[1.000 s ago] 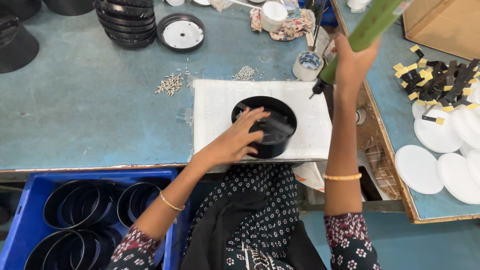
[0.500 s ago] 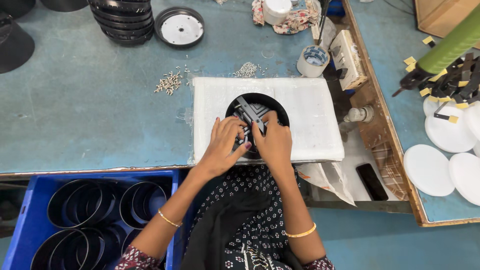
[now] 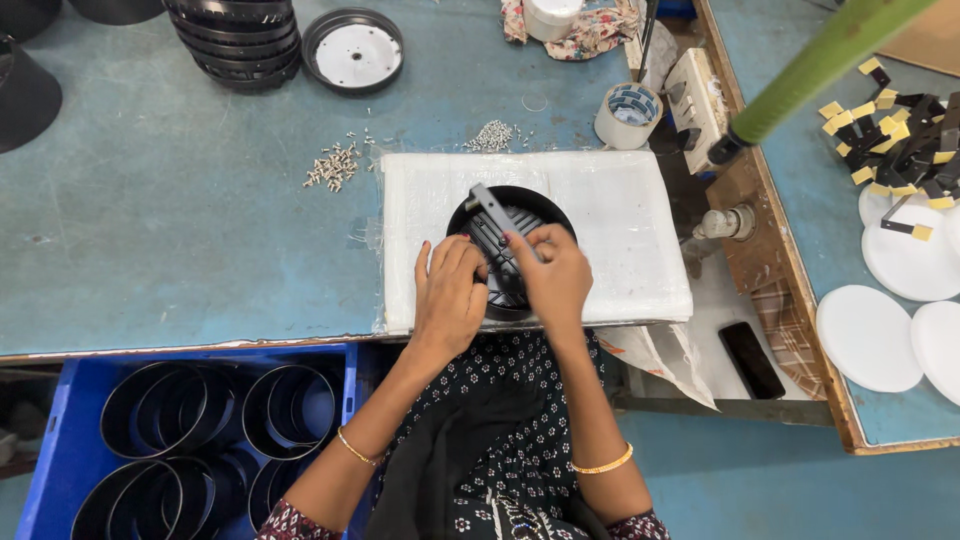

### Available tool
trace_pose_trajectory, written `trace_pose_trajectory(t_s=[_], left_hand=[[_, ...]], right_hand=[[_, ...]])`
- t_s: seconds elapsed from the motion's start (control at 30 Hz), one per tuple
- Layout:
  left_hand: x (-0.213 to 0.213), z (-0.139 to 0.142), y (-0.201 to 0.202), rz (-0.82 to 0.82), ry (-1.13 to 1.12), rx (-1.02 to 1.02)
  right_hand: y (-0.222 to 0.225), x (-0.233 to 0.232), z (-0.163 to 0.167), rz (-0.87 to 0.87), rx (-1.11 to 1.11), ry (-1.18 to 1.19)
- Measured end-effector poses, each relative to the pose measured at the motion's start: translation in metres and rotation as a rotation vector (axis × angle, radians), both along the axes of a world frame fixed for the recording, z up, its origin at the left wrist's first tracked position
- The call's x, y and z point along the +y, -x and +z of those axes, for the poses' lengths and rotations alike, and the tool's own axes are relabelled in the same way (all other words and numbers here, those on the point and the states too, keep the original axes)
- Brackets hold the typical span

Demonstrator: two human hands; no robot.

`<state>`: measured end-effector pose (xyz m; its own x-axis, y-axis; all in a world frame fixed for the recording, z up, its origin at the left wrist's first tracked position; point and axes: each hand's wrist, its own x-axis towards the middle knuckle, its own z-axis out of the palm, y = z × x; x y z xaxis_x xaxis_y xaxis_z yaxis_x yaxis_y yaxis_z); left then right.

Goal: The person uses a green handheld drill to fasten screws into black cylindrical housings placed on a white foam pad. They repeatedly pick up housings from a blue crate, drill into them, and then place white circular diffusers into the housings. The assembled units are set aside on the table.

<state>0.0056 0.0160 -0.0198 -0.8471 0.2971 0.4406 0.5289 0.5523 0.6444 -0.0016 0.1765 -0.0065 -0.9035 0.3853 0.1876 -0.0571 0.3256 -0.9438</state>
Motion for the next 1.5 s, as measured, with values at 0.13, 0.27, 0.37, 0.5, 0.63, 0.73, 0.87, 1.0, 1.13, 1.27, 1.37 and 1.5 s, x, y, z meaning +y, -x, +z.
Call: trace_pose_trajectory(t_s=[0.13,0.27,0.37,0.5,0.63,0.73,0.87,1.0,1.13,1.27,1.37,1.5], left_hand=[[-0.001,-0.001,-0.001,-0.016,-0.031,-0.02],[-0.002,-0.003,0.003,-0.019,-0.011,-0.03],[-0.003,-0.005,0.005,-0.034,-0.027,-0.026],[-0.004,-0.008,0.003,-0.035,-0.096,0.008],[-0.002,-0.014,0.002,-0.029,-0.157,0.049],[-0.002,-0.018,0.002,-0.036,-0.185,0.049],[-0.002,-0.025,0.003,-0.012,-0.172,0.048],[0.0,-0.032,0.003,0.014,-0.181,0.057],[0.0,-0.038,0.0,0.064,-0.164,0.015],[-0.004,-0.041,0.0,0.029,-0.155,-0.004],[-0.011,-0.039,0.005,-0.071,-0.163,-0.03],[-0.018,-0.031,0.011,-0.223,-0.148,0.012]], right_hand=[[-0.014,0.031,0.033,0.128,0.249,0.504],[-0.051,0.065,0.06,0.267,0.064,0.376],[-0.09,0.099,0.063,0.269,-0.127,0.288],[-0.148,0.165,0.055,-0.051,-0.141,0.416],[-0.173,0.246,0.043,-0.301,0.122,0.442],[-0.148,0.317,0.032,-0.337,0.322,0.396],[-0.071,0.415,0.036,-0.472,0.479,0.111],[0.01,0.485,0.066,-0.56,0.579,-0.173],[0.041,0.504,0.076,-0.544,0.415,-0.407],[0.035,0.503,0.054,-0.66,0.257,-0.655],[0.01,0.47,0.037,-0.626,0.318,-0.892],[-0.056,0.354,0.003,-0.33,0.119,-0.437]])
